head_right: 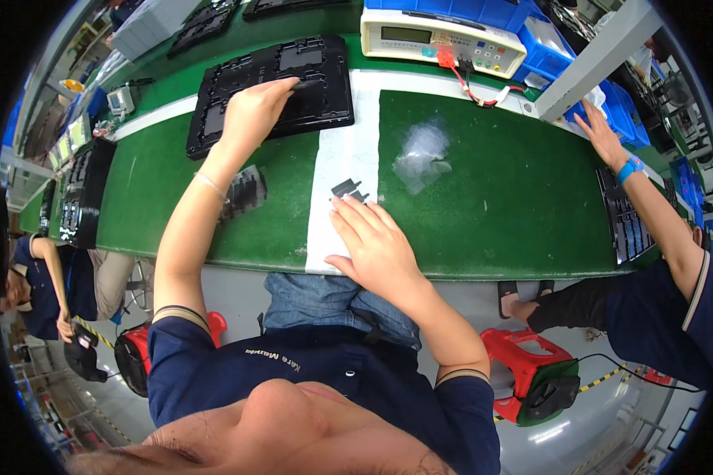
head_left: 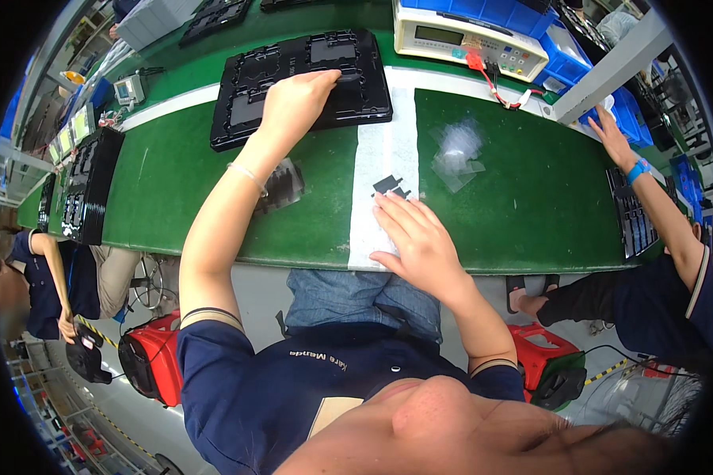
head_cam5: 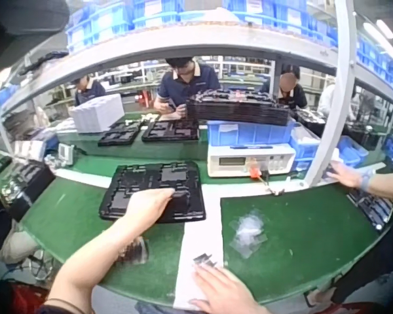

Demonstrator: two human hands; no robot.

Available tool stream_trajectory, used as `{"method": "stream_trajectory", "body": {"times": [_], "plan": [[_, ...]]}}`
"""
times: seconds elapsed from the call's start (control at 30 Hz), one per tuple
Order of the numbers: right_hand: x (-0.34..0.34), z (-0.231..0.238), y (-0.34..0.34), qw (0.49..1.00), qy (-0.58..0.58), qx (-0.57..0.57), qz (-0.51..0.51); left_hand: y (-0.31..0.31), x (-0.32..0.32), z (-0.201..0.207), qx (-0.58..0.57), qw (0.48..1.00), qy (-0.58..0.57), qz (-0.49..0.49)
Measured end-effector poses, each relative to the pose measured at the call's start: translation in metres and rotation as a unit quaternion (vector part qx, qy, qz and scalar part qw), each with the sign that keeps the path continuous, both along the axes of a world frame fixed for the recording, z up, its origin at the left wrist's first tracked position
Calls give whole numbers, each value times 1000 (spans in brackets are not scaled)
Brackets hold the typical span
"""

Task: Assembling small black plastic components and organizing them into larger black plastic trays on a factory assembly line.

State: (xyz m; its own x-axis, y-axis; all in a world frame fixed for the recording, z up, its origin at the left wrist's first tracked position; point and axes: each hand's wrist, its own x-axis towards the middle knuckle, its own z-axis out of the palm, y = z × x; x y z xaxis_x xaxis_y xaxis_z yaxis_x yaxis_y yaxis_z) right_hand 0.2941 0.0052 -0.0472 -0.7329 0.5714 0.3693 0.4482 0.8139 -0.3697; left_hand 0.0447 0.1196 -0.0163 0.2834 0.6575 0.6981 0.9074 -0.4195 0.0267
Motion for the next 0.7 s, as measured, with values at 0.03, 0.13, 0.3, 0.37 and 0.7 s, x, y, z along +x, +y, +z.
{"method": "stream_trajectory", "body": {"times": [0.03,0.13,0.3,0.37,0.7], "plan": [[1,1,-1,1000,-1,2,2,5,-1,-4,-104,994,20,38],[4,3,-7,1000,-17,-3,11,6,-5,-16,-207,975,79,-9],[20,-6,-13,991,11,28,127,-24,6,-11,-158,984,28,-80],[24,-11,-19,988,37,25,150,-45,17,-12,-243,949,-32,-200],[11,4,-9,996,-46,6,75,-80,34,-22,-407,831,-192,-327]]}}
